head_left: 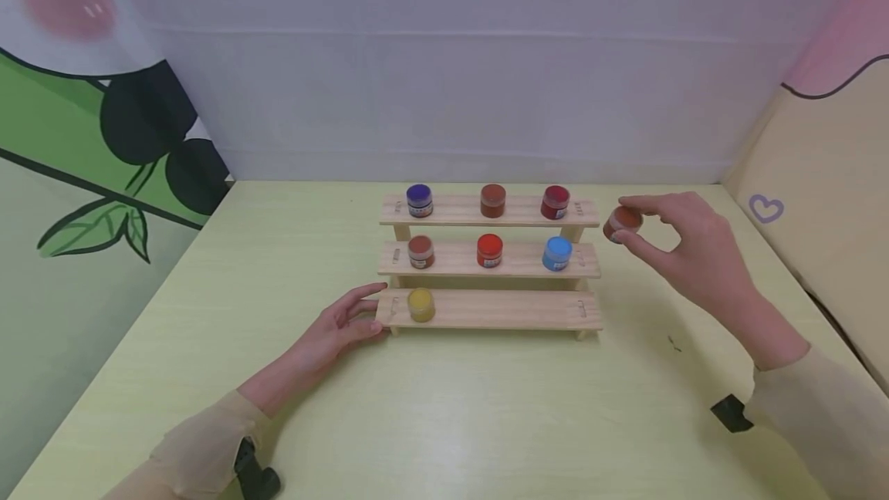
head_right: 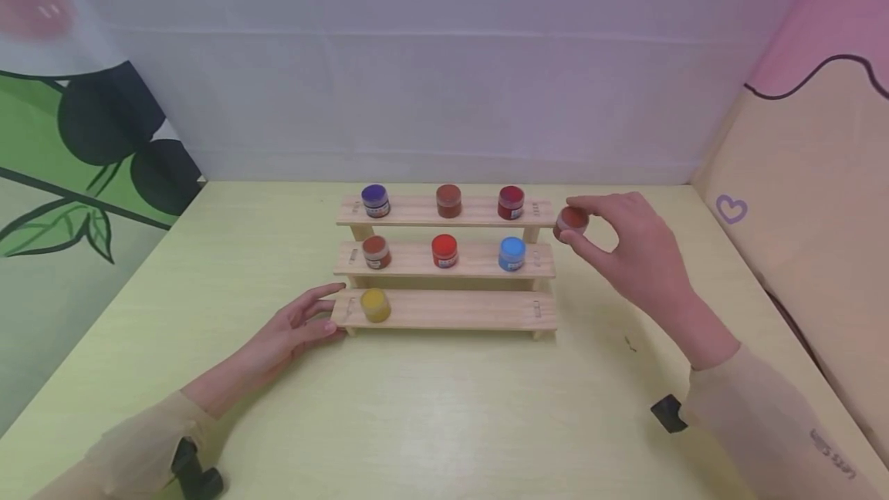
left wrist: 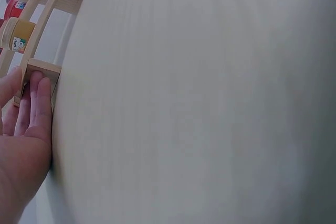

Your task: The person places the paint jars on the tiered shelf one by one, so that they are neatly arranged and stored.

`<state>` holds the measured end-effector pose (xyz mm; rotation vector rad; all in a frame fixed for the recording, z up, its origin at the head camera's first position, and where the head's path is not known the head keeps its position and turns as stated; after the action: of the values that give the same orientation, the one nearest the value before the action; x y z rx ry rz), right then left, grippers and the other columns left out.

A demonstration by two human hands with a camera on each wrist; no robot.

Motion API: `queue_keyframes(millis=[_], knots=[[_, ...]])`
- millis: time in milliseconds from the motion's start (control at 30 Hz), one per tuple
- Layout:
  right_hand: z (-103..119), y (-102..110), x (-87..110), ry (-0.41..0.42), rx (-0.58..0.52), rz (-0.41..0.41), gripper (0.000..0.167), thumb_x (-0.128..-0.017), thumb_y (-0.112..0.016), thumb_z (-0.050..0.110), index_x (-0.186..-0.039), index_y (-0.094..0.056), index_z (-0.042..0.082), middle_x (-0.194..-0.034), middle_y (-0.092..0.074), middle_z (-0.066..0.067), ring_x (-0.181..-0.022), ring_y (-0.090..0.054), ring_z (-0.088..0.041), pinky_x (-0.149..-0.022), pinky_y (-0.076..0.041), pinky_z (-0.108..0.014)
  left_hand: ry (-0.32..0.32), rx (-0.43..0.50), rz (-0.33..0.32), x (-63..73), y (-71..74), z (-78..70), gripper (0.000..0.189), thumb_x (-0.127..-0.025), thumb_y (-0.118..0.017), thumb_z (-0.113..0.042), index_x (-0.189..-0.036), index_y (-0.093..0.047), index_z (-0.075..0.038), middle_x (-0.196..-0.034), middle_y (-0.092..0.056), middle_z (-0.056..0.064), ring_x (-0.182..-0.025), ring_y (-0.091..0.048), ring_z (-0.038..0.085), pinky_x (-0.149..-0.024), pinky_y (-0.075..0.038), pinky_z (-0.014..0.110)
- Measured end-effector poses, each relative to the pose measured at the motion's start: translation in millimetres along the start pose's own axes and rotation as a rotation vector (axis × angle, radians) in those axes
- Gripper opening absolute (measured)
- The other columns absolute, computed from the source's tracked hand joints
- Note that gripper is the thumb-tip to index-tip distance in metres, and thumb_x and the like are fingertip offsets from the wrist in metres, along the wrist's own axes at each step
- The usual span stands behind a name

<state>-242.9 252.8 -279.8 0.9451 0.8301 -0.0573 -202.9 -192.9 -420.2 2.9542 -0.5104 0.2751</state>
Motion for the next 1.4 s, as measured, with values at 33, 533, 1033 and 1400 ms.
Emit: queue_keyframes(millis=[33, 533, 1033, 1400], knots=[[4, 0, -0.4, 0.017, -0.012, -0.007, 0.047, -0.076, -0.083, 0.008, -0.121, -0.07, 0.01, -0.094, -0.072, -0.003, -0.098, -0.057, -0.019, -0.079, -0.041, -0.021, -0.001, 0.001, 0.0, 0.1, 0.0, 0.1, 0.066, -0.098, -0.061, -0.02, -0.155, -0.028, -0.018, -0.147, -0.043, 0.021, -0.112, -0.063, 0.005, -0.098, -0.052, 0.016], [49, -23, 2.3, 0.142, -0.139, 0.058, 0.049, -0.07, -0.088, 0.01, -0.117, -0.072, 0.014, -0.1, -0.071, 0.005, -0.096, -0.055, -0.005, -0.078, -0.045, -0.011, -0.004, -0.003, -0.002, 2.1, 1.0, 1.7, 0.066, -0.099, -0.061, -0.02, -0.155, -0.028, -0.018, -0.147, -0.044, 0.022, -0.113, -0.063, 0.005, -0.098, -0.052, 0.016], [64, -33, 0.2, 0.184, -0.18, 0.091, 0.051, -0.071, -0.087, 0.009, -0.119, -0.071, 0.014, -0.104, -0.072, 0.004, -0.097, -0.059, -0.014, -0.077, -0.044, -0.01, 0.023, 0.006, -0.02, 3.9, -0.6, -0.8, 0.065, -0.097, -0.063, -0.022, -0.154, -0.03, -0.023, -0.147, -0.045, 0.016, -0.114, -0.063, 0.006, -0.098, -0.053, 0.017], [72, -41, -1.3, 0.203, -0.219, 0.095, 0.05, -0.071, -0.088, 0.011, -0.118, -0.071, 0.014, -0.106, -0.072, 0.003, -0.098, -0.06, -0.012, -0.076, -0.048, -0.013, 0.023, 0.014, -0.026, 4.7, -1.7, -3.1, 0.066, -0.097, -0.063, -0.022, -0.154, -0.03, -0.022, -0.145, -0.046, 0.015, -0.113, -0.063, 0.006, -0.098, -0.053, 0.018]])
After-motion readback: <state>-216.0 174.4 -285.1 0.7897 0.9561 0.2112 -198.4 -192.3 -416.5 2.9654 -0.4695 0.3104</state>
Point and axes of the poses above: each hand's wrist, its own x-axis away from the middle knuckle, its own y-axis out of the back of the hand, z = x × y, the point moved 4 cm from there along -x, towards the middle knuckle
